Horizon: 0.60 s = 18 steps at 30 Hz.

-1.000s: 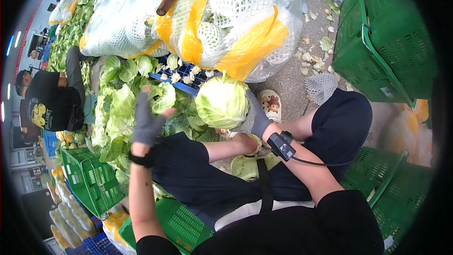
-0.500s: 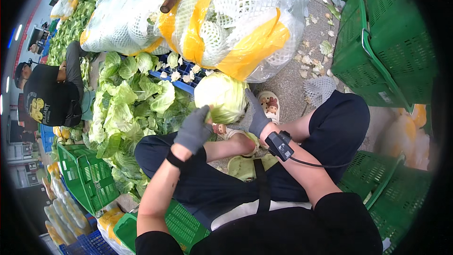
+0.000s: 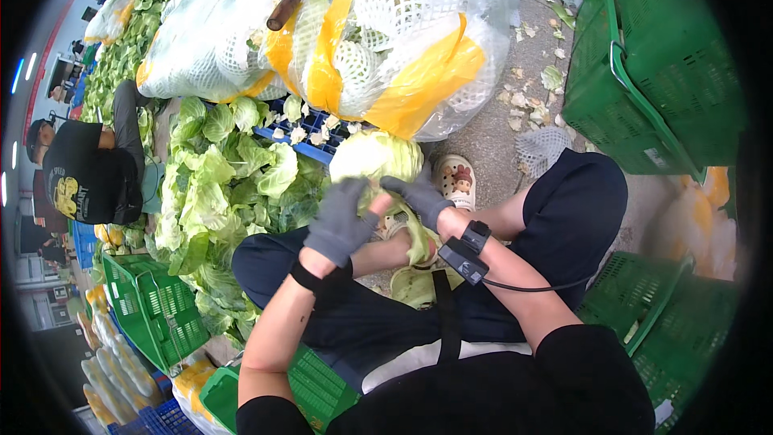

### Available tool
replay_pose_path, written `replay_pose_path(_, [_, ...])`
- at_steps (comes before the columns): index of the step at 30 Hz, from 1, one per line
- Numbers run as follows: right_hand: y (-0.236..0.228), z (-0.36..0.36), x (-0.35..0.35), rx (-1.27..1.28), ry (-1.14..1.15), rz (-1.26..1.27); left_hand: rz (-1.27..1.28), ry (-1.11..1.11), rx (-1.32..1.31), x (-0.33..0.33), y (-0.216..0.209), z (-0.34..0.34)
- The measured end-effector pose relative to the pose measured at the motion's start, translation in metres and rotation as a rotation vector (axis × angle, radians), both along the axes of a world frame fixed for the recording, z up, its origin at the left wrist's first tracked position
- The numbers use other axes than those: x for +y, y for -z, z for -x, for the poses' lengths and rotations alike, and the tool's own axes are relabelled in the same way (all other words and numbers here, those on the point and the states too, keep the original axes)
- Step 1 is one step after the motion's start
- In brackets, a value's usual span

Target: The person removes a cabbage from a mesh bag, peels away the outer leaves by hand, and trims the stem using a knife before placing it into a green crate.

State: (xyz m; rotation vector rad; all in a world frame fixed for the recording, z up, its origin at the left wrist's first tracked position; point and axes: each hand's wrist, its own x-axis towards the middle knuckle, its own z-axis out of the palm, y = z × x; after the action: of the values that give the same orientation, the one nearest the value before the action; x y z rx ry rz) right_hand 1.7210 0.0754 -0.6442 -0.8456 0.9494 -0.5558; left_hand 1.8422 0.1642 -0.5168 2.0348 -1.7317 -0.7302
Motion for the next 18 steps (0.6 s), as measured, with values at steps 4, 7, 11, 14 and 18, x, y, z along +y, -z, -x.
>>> replay_pose_path(4, [-0.002, 0.009, -0.006, 0.16, -0.101, 0.08, 0.112, -0.108, -0.257, -0.023, 0.034, -0.016])
replay_pose_path(7, [-0.002, 0.014, -0.009, 0.077, -0.187, -0.016, 0.033, -0.245, -0.232, -0.032, 0.052, -0.005])
replay_pose_path(11, [-0.002, 0.016, -0.004, 0.315, -0.313, 0.165, 0.03, -0.348, -0.236, -0.035, 0.054, 0.0])
replay_pose_path(14, [-0.006, 0.015, 0.003, 0.491, -0.374, 0.229, 0.038, -0.387, -0.197, -0.037, 0.053, -0.011])
replay_pose_path(18, [-0.014, 0.009, -0.015, 0.438, -0.344, 0.19, 0.122, -0.333, -0.169, -0.04, 0.059, -0.027])
